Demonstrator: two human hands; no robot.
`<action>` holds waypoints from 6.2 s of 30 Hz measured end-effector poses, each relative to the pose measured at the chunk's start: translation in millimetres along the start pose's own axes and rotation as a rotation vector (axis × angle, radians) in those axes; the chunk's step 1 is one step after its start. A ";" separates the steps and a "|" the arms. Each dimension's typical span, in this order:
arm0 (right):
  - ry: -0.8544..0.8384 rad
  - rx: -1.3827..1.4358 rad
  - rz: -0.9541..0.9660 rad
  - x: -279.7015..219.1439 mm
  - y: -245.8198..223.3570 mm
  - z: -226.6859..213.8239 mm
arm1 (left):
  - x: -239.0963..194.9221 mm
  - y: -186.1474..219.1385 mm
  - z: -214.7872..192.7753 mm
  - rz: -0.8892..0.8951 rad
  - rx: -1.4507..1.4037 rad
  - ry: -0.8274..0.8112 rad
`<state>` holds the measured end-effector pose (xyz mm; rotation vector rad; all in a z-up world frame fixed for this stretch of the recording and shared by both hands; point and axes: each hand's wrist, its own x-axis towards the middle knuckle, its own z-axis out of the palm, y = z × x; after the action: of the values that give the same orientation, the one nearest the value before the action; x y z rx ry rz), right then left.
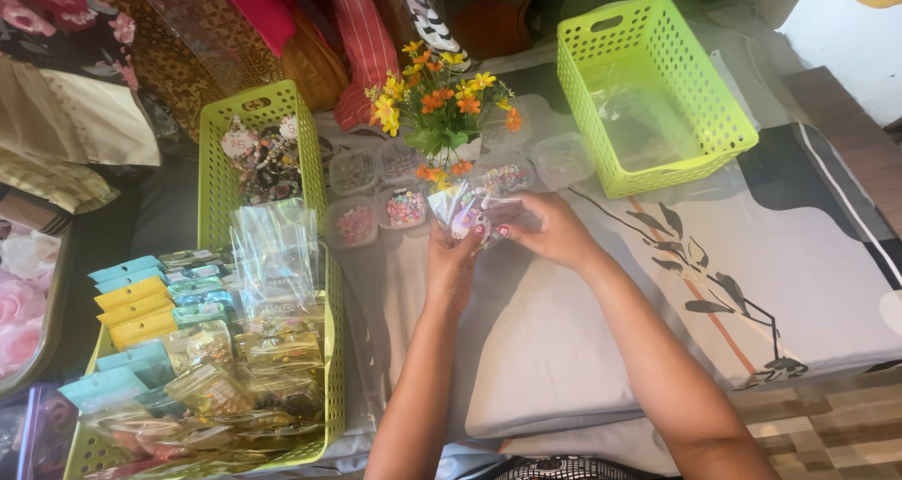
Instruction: The recorder is picking up various beaded bracelets and small items from organizers and placing them into individual plastic pouches.
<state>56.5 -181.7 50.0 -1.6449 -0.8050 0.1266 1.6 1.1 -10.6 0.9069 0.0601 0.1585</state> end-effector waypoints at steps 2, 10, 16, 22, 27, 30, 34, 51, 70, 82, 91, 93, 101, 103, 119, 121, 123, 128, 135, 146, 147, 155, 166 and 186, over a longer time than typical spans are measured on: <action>0.016 -0.019 -0.018 -1.2 -0.7 0.5 | 0.1 2.3 -0.4 0.006 -0.009 -0.013; 0.112 0.013 -0.058 -7.5 38.5 -0.7 | -9.4 21.7 12.8 -0.150 -0.211 -0.123; -0.005 -0.063 0.008 -6.7 26.0 -2.8 | -8.0 16.9 5.5 -0.158 -0.255 -0.220; -0.098 0.079 -0.016 -6.4 30.0 1.4 | -4.1 7.9 -3.3 -0.193 -0.120 -0.184; 0.085 -0.186 -0.106 -3.2 19.0 -0.9 | -1.8 6.1 -7.2 -0.132 -0.176 -0.088; 0.004 -0.149 -0.131 -2.8 14.8 -1.2 | -2.9 5.6 -1.7 -0.169 -0.146 -0.098; 0.065 -0.344 -0.169 -2.6 10.3 0.3 | -6.4 8.6 6.1 -0.172 0.103 -0.115; 0.129 -0.291 -0.198 -5.2 6.4 0.0 | -1.5 -3.0 -2.6 -0.134 -0.178 -0.059; 0.227 0.357 0.116 -9.4 66.1 -0.5 | 5.2 -17.1 -11.5 -0.172 -0.359 0.043; 0.405 0.264 0.040 -3.7 19.4 -6.2 | 17.2 -14.6 -25.7 -0.125 -0.080 0.037; 0.091 0.192 0.045 -5.4 9.6 2.1 | 15.1 -8.3 -35.7 0.011 0.262 -0.213; 0.114 0.171 0.025 -5.4 10.7 3.5 | 15.8 -16.4 -39.8 0.008 0.337 -0.153; 0.161 -0.027 0.085 -3.3 18.7 5.9 | 12.5 -4.5 -21.5 0.066 0.372 -0.097; 0.184 -0.064 0.118 -2.8 19.6 6.3 | 9.5 3.3 -12.5 0.054 0.377 -0.091; 0.052 -0.245 0.163 -9.2 40.4 0.9 | 33.3 -48.7 -50.6 0.112 0.338 -0.088; 0.036 -0.218 0.138 -10.9 46.6 -2.7 | 31.9 -40.9 -45.7 0.164 0.392 -0.077; 0.134 -0.186 0.156 -13.0 55.0 -11.7 | 26.7 -24.9 -33.9 0.134 0.246 -0.043; 0.203 0.073 0.132 -11.8 21.8 -9.2 | 46.8 -54.4 -59.8 0.109 0.018 0.036; 0.086 0.104 0.115 36.2 -50.2 53.7 | 85.6 -135.2 -97.8 0.120 -0.060 0.067; -0.046 -0.054 -0.063 139.9 -44.8 199.9 | 103.4 -149.7 -102.0 0.268 0.353 -0.151; -0.083 -0.067 -0.105 144.9 -40.1 210.1 | 101.3 -147.0 -99.0 0.210 0.235 -0.144; -0.324 -0.065 -0.128 131.1 -41.0 245.9 | 65.9 -96.1 -70.6 0.179 0.279 -0.148; -0.363 -0.201 -0.114 128.7 -33.2 234.2 | 57.7 -90.2 -69.7 0.187 0.232 -0.171; 0.191 -1.326 0.395 43.0 56.1 -202.3 | 44.2 -58.4 -63.8 0.131 0.414 -0.086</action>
<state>214.3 -325.8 65.9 -2.9937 -0.3572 -0.3737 44.2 22.6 -95.3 1.3303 -0.0487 0.2343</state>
